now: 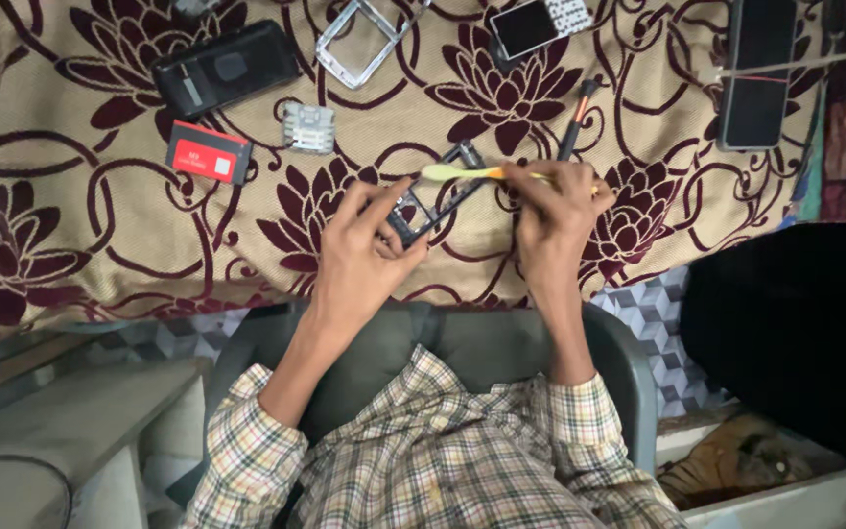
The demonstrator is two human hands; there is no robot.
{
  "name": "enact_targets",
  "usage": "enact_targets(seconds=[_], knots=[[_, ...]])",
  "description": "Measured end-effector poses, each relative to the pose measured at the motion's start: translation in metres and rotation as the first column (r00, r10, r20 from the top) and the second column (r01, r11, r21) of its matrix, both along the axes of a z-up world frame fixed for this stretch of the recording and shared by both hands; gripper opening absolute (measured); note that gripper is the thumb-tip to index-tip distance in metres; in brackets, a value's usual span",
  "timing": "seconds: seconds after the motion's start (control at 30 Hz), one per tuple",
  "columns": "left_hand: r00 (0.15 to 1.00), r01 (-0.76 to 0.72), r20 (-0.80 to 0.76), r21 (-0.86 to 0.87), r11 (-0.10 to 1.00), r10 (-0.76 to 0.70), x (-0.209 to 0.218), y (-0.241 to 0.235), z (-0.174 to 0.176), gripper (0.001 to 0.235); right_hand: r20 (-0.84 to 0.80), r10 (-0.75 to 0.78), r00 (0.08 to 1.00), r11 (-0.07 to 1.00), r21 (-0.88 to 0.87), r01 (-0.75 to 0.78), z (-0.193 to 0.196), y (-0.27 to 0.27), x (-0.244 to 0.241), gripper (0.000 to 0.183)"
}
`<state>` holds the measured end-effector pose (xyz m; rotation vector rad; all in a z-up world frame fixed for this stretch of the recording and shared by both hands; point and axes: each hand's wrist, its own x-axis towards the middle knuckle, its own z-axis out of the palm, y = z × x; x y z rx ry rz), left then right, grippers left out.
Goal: The person cleans a black phone frame and a green circuit board using a screwdriver and a toothbrush. They scrub the frame and board, then place the frame aside and continue cleaning the circuit board.
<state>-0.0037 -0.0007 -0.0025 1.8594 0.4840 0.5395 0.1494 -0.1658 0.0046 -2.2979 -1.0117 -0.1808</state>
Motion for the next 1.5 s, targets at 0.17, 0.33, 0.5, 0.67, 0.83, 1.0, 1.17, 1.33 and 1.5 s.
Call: enact_targets(seconds=[0.17,0.33,0.5,0.67,0.83,1.0,1.17,1.33,1.5], knots=[[0.999,-0.042,0.015,-0.022,0.999,0.043,0.0,0.001,0.003,0.059,0.059,0.173,0.983,0.983,-0.066,-0.169,0.008,-0.004,-0.008,0.048],[0.999,-0.03,-0.014,0.019,0.999,0.031,0.0,-0.001,0.0,0.059,0.062,0.028,0.998,0.996,-0.088,-0.022,0.012,-0.009,0.006,0.027],[1.0,-0.031,0.004,-0.017,0.999,0.031,0.002,0.002,0.004,0.06,0.079,0.074,0.994,0.997,-0.016,-0.073,0.014,0.001,0.006,0.032],[0.997,-0.042,-0.059,-0.018,0.999,0.041,0.0,-0.002,-0.004,0.059,0.114,-0.047,0.992,0.999,-0.013,0.049,-0.001,-0.01,0.001,0.034],[0.998,-0.06,0.036,0.045,0.997,0.058,0.01,0.003,0.001,0.06,0.103,-0.103,0.989,0.993,-0.052,0.108,0.003,-0.029,0.011,0.034],[1.0,-0.029,0.003,-0.026,0.999,0.029,-0.001,0.001,-0.004,0.06,0.072,-0.137,0.988,0.99,-0.019,0.139,-0.005,-0.034,-0.01,0.033],[0.999,-0.017,-0.03,-0.072,0.997,0.015,0.001,-0.001,-0.002,0.062,0.146,-0.098,0.984,0.993,-0.053,0.107,-0.008,-0.012,-0.001,0.036],[0.998,-0.055,0.015,-0.016,0.998,0.055,0.004,0.001,-0.001,0.06,0.142,-0.152,0.978,0.981,-0.102,0.167,0.009,-0.024,-0.016,0.039],[1.0,-0.007,0.004,-0.03,1.0,0.007,0.001,0.001,-0.007,0.059,0.239,-0.094,0.966,0.976,-0.171,0.137,0.003,-0.026,-0.024,0.04]])
